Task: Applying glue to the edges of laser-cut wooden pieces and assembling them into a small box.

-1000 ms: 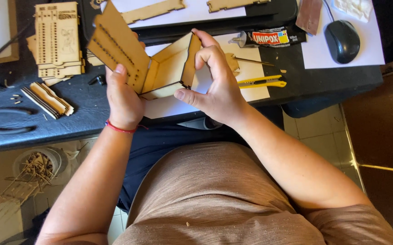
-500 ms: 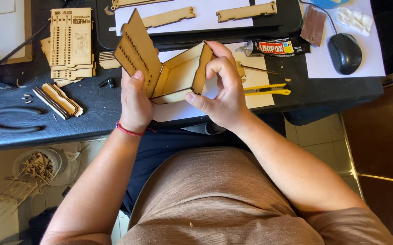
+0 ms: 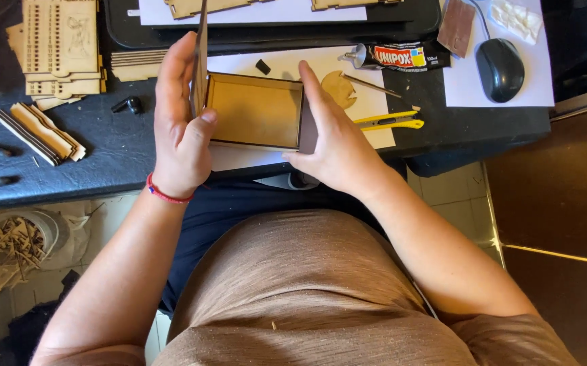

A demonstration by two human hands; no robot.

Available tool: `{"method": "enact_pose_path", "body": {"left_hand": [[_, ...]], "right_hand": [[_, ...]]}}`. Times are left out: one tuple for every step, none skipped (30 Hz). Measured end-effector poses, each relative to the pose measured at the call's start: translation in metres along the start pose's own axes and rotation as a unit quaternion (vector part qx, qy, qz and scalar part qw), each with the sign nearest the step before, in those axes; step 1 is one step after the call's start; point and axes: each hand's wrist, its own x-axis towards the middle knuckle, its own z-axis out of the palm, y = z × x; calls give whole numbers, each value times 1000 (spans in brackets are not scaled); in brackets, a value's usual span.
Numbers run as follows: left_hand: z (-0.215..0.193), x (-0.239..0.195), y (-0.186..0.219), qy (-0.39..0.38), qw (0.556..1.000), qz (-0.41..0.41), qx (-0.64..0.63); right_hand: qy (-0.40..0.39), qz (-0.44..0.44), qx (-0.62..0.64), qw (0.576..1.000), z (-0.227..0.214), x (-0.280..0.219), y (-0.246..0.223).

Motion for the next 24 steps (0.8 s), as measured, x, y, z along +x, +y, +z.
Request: {"method": "enact_pose_path", "body": {"left_hand": [[-2,-1,1,0,1000,-2,0],[-4,-2,1,-15,1000,-1,26],[-6,-3,2,-30,998,-1,51],[-7,-6,2,-29,998,-3,52],[-8,-8,3,-42,998,-24,27],[-9,-9,4,-54,998,-45,2],[-10,-10,6,-52,998,-46,2],[-10,-11,9,-54,997,-57,7],[-11,-12,11,-56,996,-69,13],[-12,-14,12,-54,996,-70,12],[-13,-15,13,-55,996,-72,14],[-13,-18,14,-56,996,-75,14],[-14,-20,13,-55,995,-77,13],[-15,-20,13,-52,995,-84,14],[-15,-21,13,-49,995,-90,14],[-14,-20,14,-48,995,-90,13],[-14,-19,15,-47,994,-97,21],[-14,-18,17,-46,993,-103,31],[-14,-16,18,-45,993,-103,30],[-14,-13,20,-56,992,-95,67],[-15,-11,22,-66,989,-87,104],[-17,-7,22,-66,989,-87,103],[-20,-3,22,-105,978,-91,156],[-23,1,22,-143,963,-93,209]], "right_hand": [[-2,1,1,1000,-2,1,1],[-17,-11,-25,999,-3,3,2],[-33,-24,-51,998,-4,5,2],[-35,-24,-50,998,-6,5,0],[-48,-10,-56,997,-8,6,-2],[-62,3,-62,996,-10,7,-4],[-63,3,-62,996,-12,7,-7],[-69,12,-54,996,-13,6,-9],[-75,22,-45,996,-15,6,-11],[-77,22,-46,996,-17,5,-12],[-75,26,-36,996,-19,4,-13],[-73,32,-26,996,-20,1,-14],[-76,33,-26,996,-20,1,-13],[-75,40,-14,996,-21,1,-12],[-74,46,-1,996,-22,1,-12],[-75,47,-3,996,-20,0,-9],[-70,42,-4,997,-19,-1,-7],[-64,36,-5,997,-18,-1,-5],[-65,36,-6,997,-18,-1,-6],[-64,37,-1,997,-17,-2,-6],[-63,38,5,997,-16,-2,-6],[-63,38,5,997,-16,-2,-7],[-64,42,3,997,-17,-2,-7],[-64,45,3,997,-17,-2,-8]]}}
